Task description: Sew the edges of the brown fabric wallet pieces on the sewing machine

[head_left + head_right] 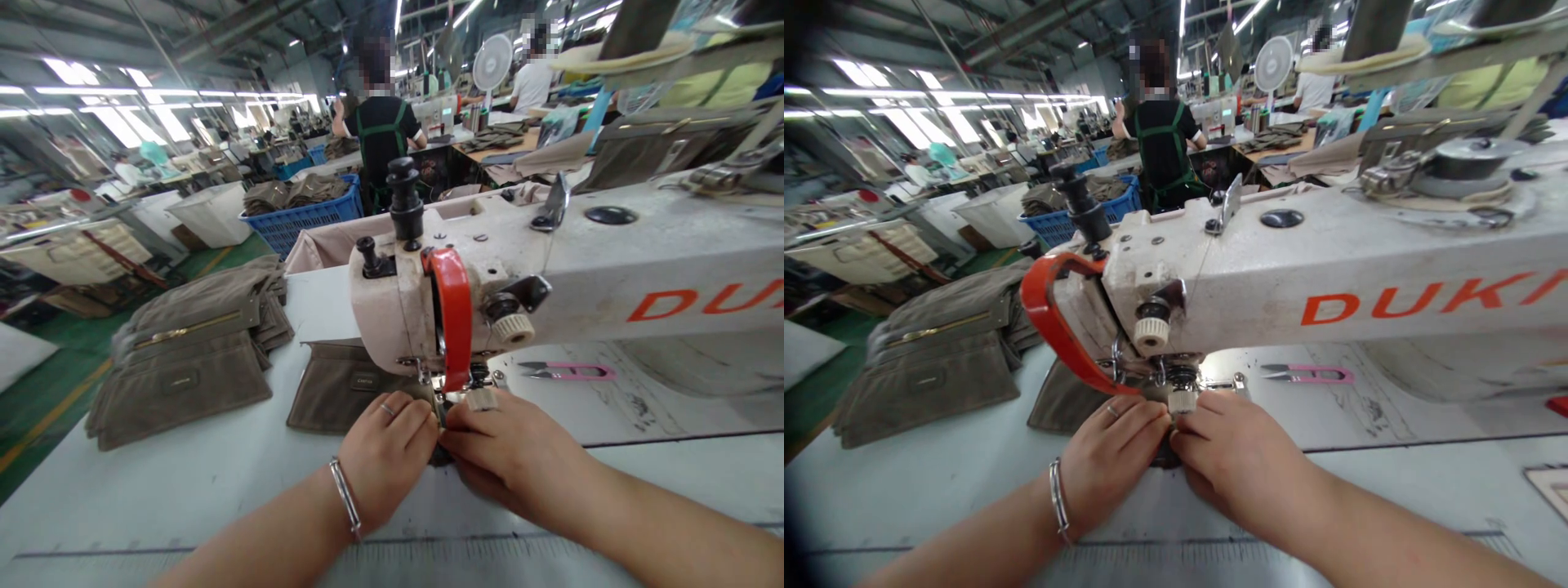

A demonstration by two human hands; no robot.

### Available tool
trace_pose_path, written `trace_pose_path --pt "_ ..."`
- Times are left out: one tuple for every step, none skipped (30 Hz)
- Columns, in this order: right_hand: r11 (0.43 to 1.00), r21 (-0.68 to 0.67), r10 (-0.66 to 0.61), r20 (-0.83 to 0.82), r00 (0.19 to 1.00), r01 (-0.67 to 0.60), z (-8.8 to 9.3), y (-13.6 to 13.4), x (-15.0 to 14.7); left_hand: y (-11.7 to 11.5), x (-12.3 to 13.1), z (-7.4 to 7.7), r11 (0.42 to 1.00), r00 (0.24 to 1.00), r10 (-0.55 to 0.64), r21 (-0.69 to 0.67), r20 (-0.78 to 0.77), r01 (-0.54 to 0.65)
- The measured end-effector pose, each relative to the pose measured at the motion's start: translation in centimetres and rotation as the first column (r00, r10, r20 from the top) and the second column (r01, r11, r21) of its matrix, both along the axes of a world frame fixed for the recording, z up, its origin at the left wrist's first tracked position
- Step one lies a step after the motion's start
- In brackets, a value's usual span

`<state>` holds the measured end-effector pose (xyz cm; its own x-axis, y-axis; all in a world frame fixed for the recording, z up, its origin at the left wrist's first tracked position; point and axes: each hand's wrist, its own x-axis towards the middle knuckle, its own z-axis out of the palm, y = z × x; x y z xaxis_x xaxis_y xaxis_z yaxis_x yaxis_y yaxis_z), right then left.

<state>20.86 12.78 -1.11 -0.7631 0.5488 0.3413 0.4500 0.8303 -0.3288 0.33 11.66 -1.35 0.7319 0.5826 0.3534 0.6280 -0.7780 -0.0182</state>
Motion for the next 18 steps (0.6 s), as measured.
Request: trace_pose_path --pt "1.0 0.008 0.0 -0.002 1.0 0.0 -0.03 -0.03 0.02 -0.01 0.07 0.08 1.0 1.0 0.001 -0.01 0.03 -0.001" --pt "1.0 0.017 -0.003 -0.006 1.0 0.003 -0.07 -0.05 0.05 -0.04 0.12 0.15 1.0 0.998 0.002 -0.023 0.064 0.0" --pt "1.0 0.029 -0.005 -0.012 1.0 0.005 -0.12 -0.09 0.06 -0.08 0.15 0.23 0.999 0.995 0.0 -0.041 0.098 0.004" --pt "0.999 0.037 -0.005 -0.02 1.0 0.005 -0.16 -0.12 0.08 -0.13 0.16 0.32 0.998 0.991 -0.001 -0.057 0.13 0.008" --pt "0.999 0.038 -0.002 -0.022 1.0 0.003 -0.2 -0.16 0.08 -0.17 0.16 0.42 0.998 0.988 0.0 -0.069 0.155 0.011" --pt "0.999 0.034 0.003 -0.02 1.0 -0.002 -0.22 -0.2 0.08 -0.21 0.14 0.51 0.997 0.986 0.0 -0.077 0.168 0.013" --pt "1.0 0.026 0.008 -0.017 1.0 -0.008 -0.22 -0.23 0.07 -0.23 0.12 0.61 0.996 0.985 0.0 -0.084 0.175 0.015" --pt "1.0 0.018 0.01 -0.017 1.0 -0.009 -0.22 -0.25 0.06 -0.23 0.11 0.68 0.996 0.983 0.003 -0.086 0.185 0.014" --pt "1.0 0.01 0.01 -0.018 1.0 -0.01 -0.2 -0.26 0.04 -0.22 0.12 0.74 0.997 0.981 0.007 -0.082 0.192 0.009" --pt "1.0 0.004 0.007 -0.02 1.0 -0.007 -0.17 -0.27 0.02 -0.21 0.13 0.78 0.997 0.98 0.01 -0.071 0.198 0.005" --pt "1.0 0.001 0.003 -0.024 1.0 -0.003 -0.15 -0.27 -0.01 -0.18 0.15 0.79 0.998 0.979 0.011 -0.059 0.204 0.001" --pt "1.0 -0.001 -0.001 -0.029 1.0 0.001 -0.13 -0.26 -0.03 -0.15 0.18 0.79 0.999 0.976 0.013 -0.046 0.216 -0.003" --pt "1.0 -0.004 -0.005 -0.034 0.999 0.004 -0.12 -0.26 -0.05 -0.11 0.2 0.77 0.999 0.974 0.013 -0.038 0.228 -0.005" --pt "1.0 -0.009 -0.008 -0.038 0.999 0.008 -0.13 -0.26 -0.08 -0.05 0.2 0.75 0.999 0.972 0.015 -0.035 0.234 -0.007" --pt "1.0 -0.014 -0.013 -0.042 0.999 0.012 -0.15 -0.26 -0.11 0.03 0.2 0.73 0.999 0.971 0.016 -0.039 0.237 -0.007" --pt "1.0 -0.022 -0.019 -0.045 0.999 0.018 -0.2 -0.27 -0.14 0.14 0.19 0.73 0.999 0.97 0.016 -0.048 0.241 -0.004" --pt "0.999 -0.028 -0.027 -0.048 0.998 0.026 -0.26 -0.28 -0.17 0.27 0.17 0.74 0.998 0.97 0.018 -0.061 0.241 -0.003" --pt "0.999 -0.03 -0.036 -0.052 0.998 0.035 -0.34 -0.28 -0.2 0.42 0.16 0.78 0.997 0.97 0.023 -0.074 0.24 -0.006"
